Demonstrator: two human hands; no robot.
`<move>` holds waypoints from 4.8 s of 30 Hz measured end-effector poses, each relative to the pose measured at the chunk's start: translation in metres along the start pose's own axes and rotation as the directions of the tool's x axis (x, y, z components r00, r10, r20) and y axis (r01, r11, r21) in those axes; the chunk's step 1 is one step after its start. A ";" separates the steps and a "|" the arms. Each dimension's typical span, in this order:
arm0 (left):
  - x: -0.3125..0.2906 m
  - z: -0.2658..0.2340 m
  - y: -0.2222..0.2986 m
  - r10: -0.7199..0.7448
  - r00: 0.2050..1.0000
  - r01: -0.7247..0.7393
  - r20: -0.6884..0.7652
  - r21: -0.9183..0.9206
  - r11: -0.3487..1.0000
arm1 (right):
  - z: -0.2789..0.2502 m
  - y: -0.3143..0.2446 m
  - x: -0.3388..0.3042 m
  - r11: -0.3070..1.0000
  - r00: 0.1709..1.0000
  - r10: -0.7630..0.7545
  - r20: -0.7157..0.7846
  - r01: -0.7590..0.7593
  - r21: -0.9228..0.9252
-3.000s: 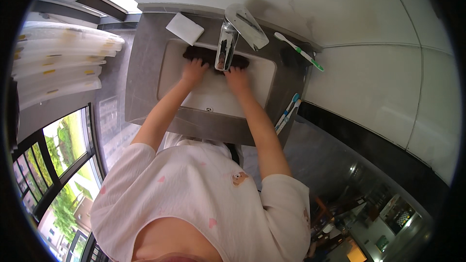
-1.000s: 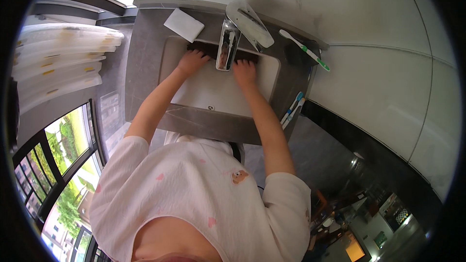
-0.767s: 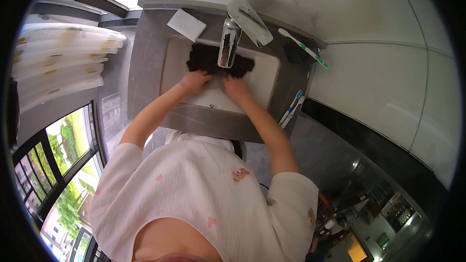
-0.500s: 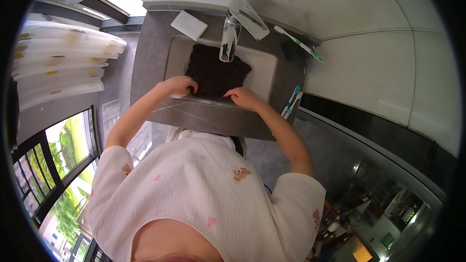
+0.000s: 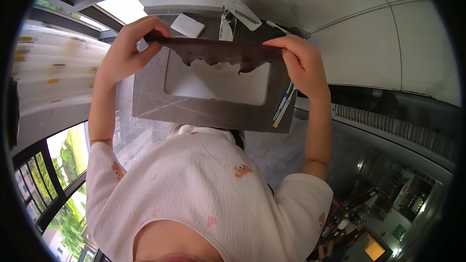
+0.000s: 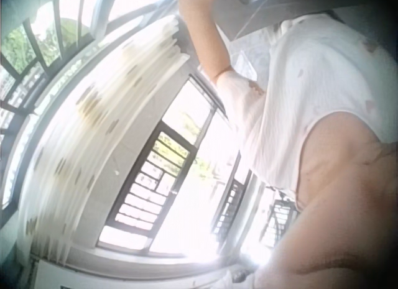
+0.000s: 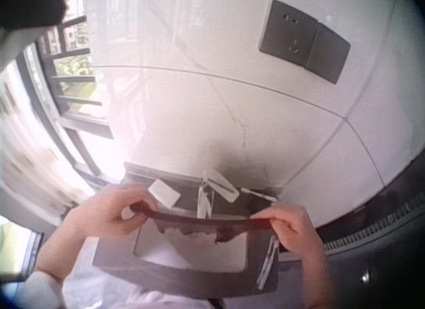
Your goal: The person wipes a shelf with a cloth, walks to a sink to rinse and wring out the cloth under running water, and then returns to the room to continue cleaning by wiping the side of a bed.
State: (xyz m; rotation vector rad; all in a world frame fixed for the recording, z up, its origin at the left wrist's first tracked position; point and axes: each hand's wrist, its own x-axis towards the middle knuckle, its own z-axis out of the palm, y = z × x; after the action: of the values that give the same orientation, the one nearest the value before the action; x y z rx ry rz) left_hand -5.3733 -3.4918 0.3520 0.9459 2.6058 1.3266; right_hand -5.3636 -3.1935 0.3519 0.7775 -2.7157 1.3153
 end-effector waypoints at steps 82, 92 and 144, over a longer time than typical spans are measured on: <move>-0.043 0.214 -0.188 -0.481 0.846 0.357 0.230 0.425 0.832 | 0.231 0.180 -0.060 0.853 0.880 0.444 0.167 -0.358 -0.380; -0.032 0.239 -0.194 -0.256 0.955 0.123 0.152 0.582 0.804 | 0.245 0.169 -0.047 0.830 0.955 0.227 0.192 -0.087 -0.550; -0.060 0.214 -0.173 -0.354 0.849 0.175 0.393 0.423 0.889 | 0.226 0.179 -0.075 0.939 0.895 0.297 0.332 -0.212 -0.270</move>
State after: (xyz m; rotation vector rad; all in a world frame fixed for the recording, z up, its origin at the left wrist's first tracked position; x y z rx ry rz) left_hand -5.3402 -3.4486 0.0754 0.7676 2.5124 0.4634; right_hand -5.3353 -3.2361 0.0585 0.7252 -3.2924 0.9379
